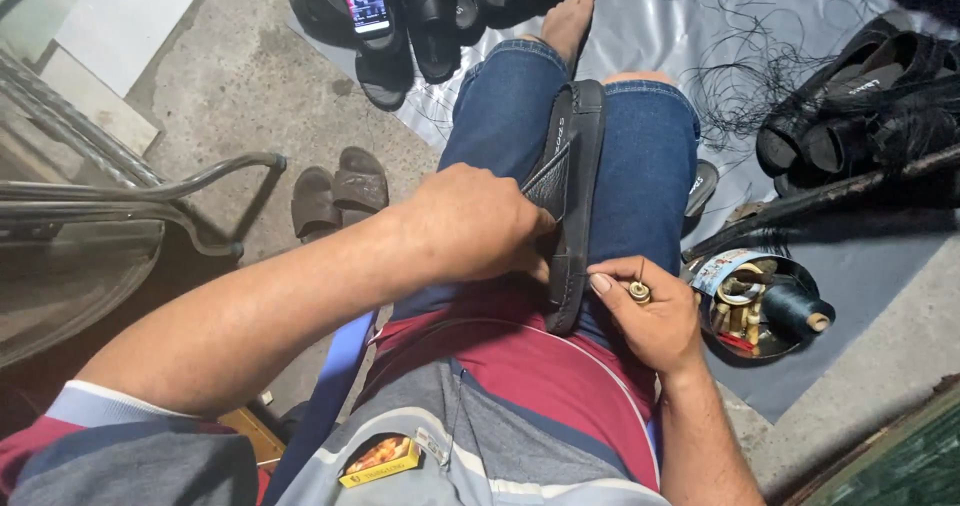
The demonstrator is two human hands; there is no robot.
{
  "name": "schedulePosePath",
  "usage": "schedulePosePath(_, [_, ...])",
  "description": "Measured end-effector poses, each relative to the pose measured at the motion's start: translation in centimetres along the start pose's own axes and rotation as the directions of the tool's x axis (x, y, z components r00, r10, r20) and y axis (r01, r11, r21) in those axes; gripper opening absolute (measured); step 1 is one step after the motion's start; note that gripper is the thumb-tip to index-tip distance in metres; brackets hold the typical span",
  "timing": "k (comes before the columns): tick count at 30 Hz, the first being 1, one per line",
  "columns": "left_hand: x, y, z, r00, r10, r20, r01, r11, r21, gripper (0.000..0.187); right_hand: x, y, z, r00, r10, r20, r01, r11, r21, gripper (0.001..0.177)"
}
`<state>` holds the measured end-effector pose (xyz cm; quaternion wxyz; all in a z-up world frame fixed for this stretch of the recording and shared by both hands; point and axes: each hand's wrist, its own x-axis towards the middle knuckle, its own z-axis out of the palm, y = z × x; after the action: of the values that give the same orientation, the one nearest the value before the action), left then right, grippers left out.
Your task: The worker is manually stitching the upper part of a black leather sandal to its sole using a hook needle and black thread.
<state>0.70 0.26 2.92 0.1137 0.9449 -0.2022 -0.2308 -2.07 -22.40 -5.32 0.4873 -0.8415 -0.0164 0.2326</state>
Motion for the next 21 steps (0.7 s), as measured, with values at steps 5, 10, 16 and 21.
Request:
schedulePosePath(5, [1.6,-1.6,2.1,0.969,0.048,0.241,0.044,0.931,-0.362,0.031,-0.1,-0.1,-0.1,0.988,-0.151,0.033,0.147,0.985,0.087,0.01])
schedulePosePath(10, [2.7,-2.3,2.7,0.941,0.134,0.311,0.024,0.89,-0.456,0.027,0.1,-0.2,-0.1,0.972,-0.228,0.054,0.222,0.97,0.098,0.01])
schedulePosePath(16, [2.6,-2.2,2.0,0.938,0.192,0.29,-0.045,0.894,-0.446,0.028,0.1,-0.5,0.2,0.97,-0.242,0.035,0.237,0.966,0.106,0.009])
schedulePosePath(21, [2.8,-2.4,2.0,0.933,0.212,0.29,-0.051,0.877,-0.478,0.029,0.3,-0.2,0.3,0.965,-0.259,0.037,0.255,0.962,0.095,0.009])
